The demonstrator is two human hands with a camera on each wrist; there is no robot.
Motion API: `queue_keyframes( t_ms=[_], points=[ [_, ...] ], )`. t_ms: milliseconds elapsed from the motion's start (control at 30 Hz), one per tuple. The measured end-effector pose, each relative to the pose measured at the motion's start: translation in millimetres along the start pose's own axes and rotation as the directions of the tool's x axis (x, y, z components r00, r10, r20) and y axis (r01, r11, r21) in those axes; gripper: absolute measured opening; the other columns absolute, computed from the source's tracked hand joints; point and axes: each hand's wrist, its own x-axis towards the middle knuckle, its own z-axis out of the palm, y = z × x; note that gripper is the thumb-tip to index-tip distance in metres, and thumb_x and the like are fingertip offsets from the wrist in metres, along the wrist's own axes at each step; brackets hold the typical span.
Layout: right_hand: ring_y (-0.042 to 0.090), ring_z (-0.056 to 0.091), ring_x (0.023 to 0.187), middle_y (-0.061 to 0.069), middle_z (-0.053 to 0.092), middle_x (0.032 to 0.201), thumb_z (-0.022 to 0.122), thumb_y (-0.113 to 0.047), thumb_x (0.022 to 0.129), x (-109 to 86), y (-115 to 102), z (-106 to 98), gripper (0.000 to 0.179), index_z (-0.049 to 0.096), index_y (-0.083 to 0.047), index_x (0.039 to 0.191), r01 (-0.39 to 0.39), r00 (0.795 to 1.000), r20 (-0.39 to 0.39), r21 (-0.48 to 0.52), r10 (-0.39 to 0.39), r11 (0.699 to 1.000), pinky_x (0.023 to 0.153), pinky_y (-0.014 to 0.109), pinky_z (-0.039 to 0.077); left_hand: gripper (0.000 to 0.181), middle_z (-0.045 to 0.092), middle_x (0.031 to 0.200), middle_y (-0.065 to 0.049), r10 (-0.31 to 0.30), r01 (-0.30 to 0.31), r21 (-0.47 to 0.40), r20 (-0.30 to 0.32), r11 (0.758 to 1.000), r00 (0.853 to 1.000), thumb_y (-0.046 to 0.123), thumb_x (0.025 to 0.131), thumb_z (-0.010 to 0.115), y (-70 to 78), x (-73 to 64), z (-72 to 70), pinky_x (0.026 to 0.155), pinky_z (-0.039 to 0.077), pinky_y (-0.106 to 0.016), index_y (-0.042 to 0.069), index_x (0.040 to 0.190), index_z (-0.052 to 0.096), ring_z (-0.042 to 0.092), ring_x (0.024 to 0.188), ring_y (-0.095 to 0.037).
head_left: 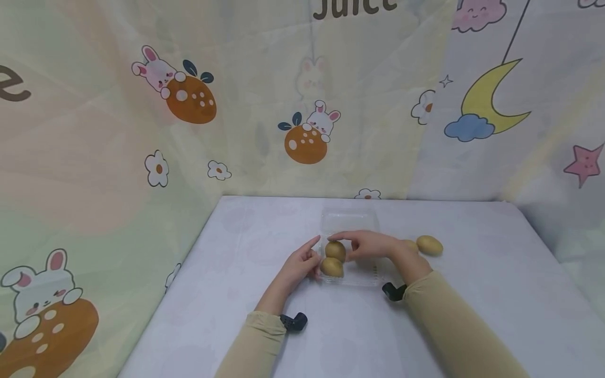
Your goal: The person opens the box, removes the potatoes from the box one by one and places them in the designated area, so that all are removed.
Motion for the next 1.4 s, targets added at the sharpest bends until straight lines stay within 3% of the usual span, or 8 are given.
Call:
queue_keyframes(
  t_ms=[100, 233, 500, 733, 933, 1200, 1400],
  points=[
    [0.017, 0.053, 0.078, -0.003, 0.058, 0.125, 0.072, -0.017, 0.088, 0.7, 0.1, 1.4, 0.062, 0.049, -0.030, 0.145, 0.022, 1.000, -0.013, -0.020, -0.022, 1.000, 0.069, 0.032, 0.048, 0.062, 0.061, 0.082, -0.003, 0.003, -0.003, 0.003, -0.004, 1.000, 1.000, 0.023, 0.096, 0.062, -0.3, 0.3, -0.4, 0.068, 0.058, -0.033, 0.034, 0.152, 0.037, 0.065, 0.066, -0.016],
    [0.017, 0.054, 0.091, -0.005, 0.047, 0.142, 0.071, -0.010, 0.088, 2.0, 2.0, 4.2, 0.058, 0.053, -0.024, 0.142, 0.096, 0.995, -0.013, -0.045, -0.097, 0.994, 0.078, 0.028, 0.050, 0.062, 0.061, 0.082, -0.003, -0.004, 0.004, 0.008, -0.007, 1.000, 1.000, 0.023, 0.096, 0.061, -1.2, 1.2, -0.7, 0.068, 0.058, -0.032, 0.033, 0.152, 0.037, 0.065, 0.066, -0.016],
    [0.017, 0.051, 0.097, 0.002, 0.041, 0.138, 0.072, -0.007, 0.087, 1.8, 4.0, 7.7, 0.055, 0.057, -0.018, 0.138, 0.121, 0.992, -0.021, -0.066, -0.123, 0.990, 0.082, 0.026, 0.048, 0.061, 0.061, 0.082, -0.004, -0.012, 0.013, 0.014, -0.018, 1.000, 1.000, 0.023, 0.096, 0.061, -1.9, 2.4, -0.3, 0.068, 0.059, -0.034, 0.035, 0.151, 0.038, 0.066, 0.067, -0.018],
    [0.014, 0.054, 0.100, -0.004, 0.043, 0.147, 0.073, -0.008, 0.087, 0.9, 3.8, 7.4, 0.056, 0.055, -0.019, 0.139, 0.109, 0.994, -0.005, -0.053, -0.109, 0.993, 0.084, 0.026, 0.050, 0.060, 0.061, 0.082, -0.004, -0.011, 0.011, 0.027, -0.014, 1.000, 1.000, 0.022, 0.097, 0.060, -1.4, 2.2, -1.0, 0.067, 0.057, -0.032, 0.034, 0.152, 0.038, 0.066, 0.067, -0.017],
    [0.015, 0.056, 0.093, -0.004, 0.052, 0.139, 0.071, -0.006, 0.087, 1.2, 5.9, 8.2, 0.056, 0.054, -0.022, 0.137, 0.088, 0.996, 0.003, -0.039, -0.088, 0.995, 0.081, 0.029, 0.051, 0.060, 0.061, 0.082, -0.004, -0.008, 0.008, 0.024, -0.016, 1.000, 1.000, 0.023, 0.097, 0.061, -2.0, 1.7, -0.7, 0.066, 0.056, -0.031, 0.034, 0.151, 0.038, 0.065, 0.066, -0.017],
    [0.016, 0.053, 0.117, -0.003, 0.052, 0.140, 0.067, -0.003, 0.089, 2.6, 7.7, 9.4, 0.057, 0.053, -0.023, 0.141, 0.130, 0.991, -0.001, -0.081, -0.130, 0.988, 0.093, 0.034, 0.050, 0.058, 0.061, 0.083, -0.004, -0.004, 0.004, 0.018, -0.013, 1.000, 1.000, 0.023, 0.098, 0.059, -2.0, 2.4, -0.1, 0.067, 0.057, -0.032, 0.035, 0.151, 0.038, 0.066, 0.067, -0.017],
    [0.015, 0.052, 0.122, -0.005, 0.050, 0.141, 0.067, -0.004, 0.089, 1.9, 8.6, 11.4, 0.056, 0.055, -0.023, 0.141, 0.131, 0.991, -0.003, -0.132, -0.132, 0.983, 0.098, 0.035, 0.049, 0.059, 0.061, 0.083, -0.004, -0.007, 0.007, 0.017, -0.011, 1.000, 1.000, 0.025, 0.097, 0.061, -2.7, 1.9, 0.0, 0.066, 0.057, -0.031, 0.036, 0.150, 0.039, 0.066, 0.067, -0.017]
  ],
)
